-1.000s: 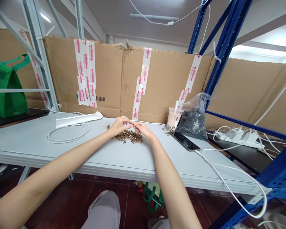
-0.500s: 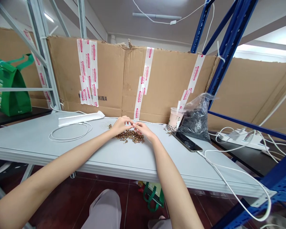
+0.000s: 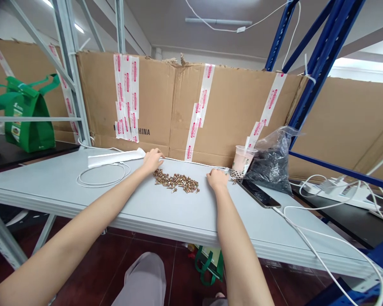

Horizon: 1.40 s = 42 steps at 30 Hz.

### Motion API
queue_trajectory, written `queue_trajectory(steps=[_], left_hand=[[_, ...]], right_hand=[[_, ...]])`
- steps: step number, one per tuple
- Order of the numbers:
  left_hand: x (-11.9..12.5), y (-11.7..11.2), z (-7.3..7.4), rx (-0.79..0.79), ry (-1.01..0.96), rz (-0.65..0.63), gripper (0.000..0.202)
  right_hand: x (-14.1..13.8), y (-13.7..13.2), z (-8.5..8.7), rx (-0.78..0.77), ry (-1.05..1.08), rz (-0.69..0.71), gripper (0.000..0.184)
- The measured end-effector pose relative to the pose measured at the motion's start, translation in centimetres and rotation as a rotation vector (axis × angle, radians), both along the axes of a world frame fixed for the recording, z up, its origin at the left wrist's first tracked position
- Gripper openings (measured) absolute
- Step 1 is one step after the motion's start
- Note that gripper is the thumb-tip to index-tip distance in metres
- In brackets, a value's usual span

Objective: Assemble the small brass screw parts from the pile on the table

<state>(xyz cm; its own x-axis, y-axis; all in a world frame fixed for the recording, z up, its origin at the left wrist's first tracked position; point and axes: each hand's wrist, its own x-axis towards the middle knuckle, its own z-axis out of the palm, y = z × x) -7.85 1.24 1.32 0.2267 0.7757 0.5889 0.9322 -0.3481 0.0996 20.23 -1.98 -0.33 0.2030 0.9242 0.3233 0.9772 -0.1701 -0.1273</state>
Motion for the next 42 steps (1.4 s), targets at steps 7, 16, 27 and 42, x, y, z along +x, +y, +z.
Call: queue_trajectory(steps=[7,16,27,42], left_hand=[[-4.4,1.0,-0.8,-0.164,0.021,0.393,0.025],[-6.5,1.7,-1.2,-0.309,-0.049,0.561,0.026],[-6.8,2.0,-1.3,-0.319,-0.017,0.569,0.025],[-6.9,2.0,-1.3,-0.354,-0.106,0.608,0.024]], right_hand=[[-1.6,-1.4,2.2,0.111,0.357,0.188,0.037],[-6.3,-3.2,2.7,-0.421,0.291,1.104,0.031],[-6.5,-2.8,2.1,-0.434,0.351,1.085,0.030],[-7.2,-3.1,1.7,-0.487,0.510,1.045,0.028]])
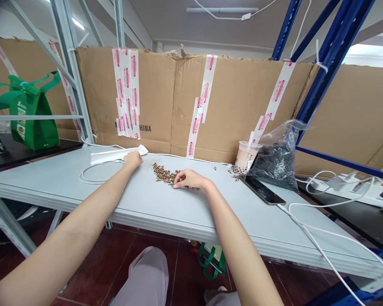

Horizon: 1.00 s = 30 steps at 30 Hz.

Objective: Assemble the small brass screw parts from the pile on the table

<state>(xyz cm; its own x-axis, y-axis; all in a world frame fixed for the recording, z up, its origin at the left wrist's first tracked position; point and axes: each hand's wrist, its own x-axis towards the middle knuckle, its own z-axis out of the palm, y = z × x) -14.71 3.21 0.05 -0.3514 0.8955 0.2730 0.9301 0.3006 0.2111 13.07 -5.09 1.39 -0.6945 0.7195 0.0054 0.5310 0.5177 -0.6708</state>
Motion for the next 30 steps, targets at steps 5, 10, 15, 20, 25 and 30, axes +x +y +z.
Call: queue_trajectory(steps=[5,10,15,20,25,30], left_hand=[[0.1,-0.1,0.2,0.004,-0.018,-0.014,0.023],[0.5,-0.4,1.0,-0.040,-0.004,-0.046,0.032],[0.9,-1.1,1.5,-0.051,0.032,-0.070,0.030],[0.9,-1.1,1.4,-0.046,0.037,-0.078,0.029],[0.8,-0.7,1.1,-0.053,0.030,-0.087,0.028],[0.7,-0.4,1.0,-0.066,0.023,-0.091,0.030]], right_hand=[[0.2,-0.1,0.1,-0.078,0.047,-0.022,0.029],[0.4,0.1,0.0,-0.091,0.035,-0.027,0.030],[0.5,0.1,0.1,-0.091,0.029,-0.017,0.030],[0.4,-0.1,0.4,-0.077,0.051,-0.017,0.029],[0.4,0.0,0.2,-0.074,0.068,-0.023,0.029],[0.5,0.5,-0.2,-0.092,0.074,-0.038,0.029]])
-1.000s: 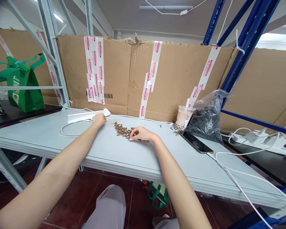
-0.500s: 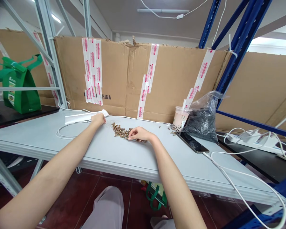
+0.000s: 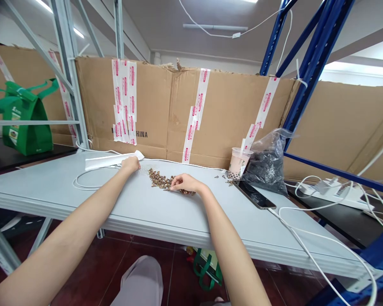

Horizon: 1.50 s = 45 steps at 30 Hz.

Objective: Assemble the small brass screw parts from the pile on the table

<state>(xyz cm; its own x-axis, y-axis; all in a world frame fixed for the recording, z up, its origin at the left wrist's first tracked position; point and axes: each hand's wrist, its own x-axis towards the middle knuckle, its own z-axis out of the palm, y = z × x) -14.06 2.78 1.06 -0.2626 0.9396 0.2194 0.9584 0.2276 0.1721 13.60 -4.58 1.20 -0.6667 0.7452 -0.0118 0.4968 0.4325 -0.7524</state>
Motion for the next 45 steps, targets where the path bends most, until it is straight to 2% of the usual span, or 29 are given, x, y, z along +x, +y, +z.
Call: queue_trajectory(steps=[9,18,25,32,37,45], left_hand=[[-0.6,0.0,0.4,-0.017,0.003,0.003,0.034],[-0.6,0.1,0.1,-0.004,0.006,-0.003,0.026],[-0.6,0.2,0.0,-0.015,-0.013,0.000,0.028],[-0.9,0.4,0.5,-0.059,-0.046,0.001,0.031],[-1.3,0.6,0.4,-0.087,-0.081,-0.008,0.024],[-1.4,0.9,0.3,-0.070,-0.092,0.002,0.028]], right_hand=[[0.0,0.0,0.1,0.054,0.012,0.005,0.026],[0.0,0.0,0.0,0.020,0.009,-0.013,0.029],[0.0,0.0,0.1,0.020,0.000,-0.013,0.028],[0.0,0.0,0.1,-0.016,0.012,-0.011,0.030],[0.1,0.2,-0.1,0.003,0.002,-0.016,0.031],[0.0,0.1,0.0,0.008,0.024,-0.020,0.029]])
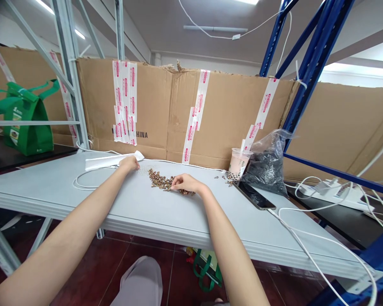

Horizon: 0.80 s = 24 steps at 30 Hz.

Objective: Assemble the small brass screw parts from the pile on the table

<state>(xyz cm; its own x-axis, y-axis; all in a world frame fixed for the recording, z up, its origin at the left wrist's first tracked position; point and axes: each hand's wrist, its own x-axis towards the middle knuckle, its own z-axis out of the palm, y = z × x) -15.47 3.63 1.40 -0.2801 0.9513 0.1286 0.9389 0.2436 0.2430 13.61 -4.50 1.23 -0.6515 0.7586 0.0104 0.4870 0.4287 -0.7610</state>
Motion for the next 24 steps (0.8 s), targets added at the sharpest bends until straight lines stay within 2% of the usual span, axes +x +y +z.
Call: queue_trajectory(steps=[9,14,24], left_hand=[[-1.06,0.04,0.56,-0.127,-0.026,-0.049,0.018],[-0.96,0.03,0.33,-0.099,-0.013,-0.020,0.017],[-0.67,-0.30,0.46,-0.081,-0.011,-0.005,0.022]], right_hand=[[-0.08,-0.78,0.60,0.005,-0.037,-0.014,0.031],[-0.16,-0.91,0.77,0.032,-0.045,-0.017,0.031],[0.13,-0.53,0.35,-0.024,-0.024,-0.017,0.030]])
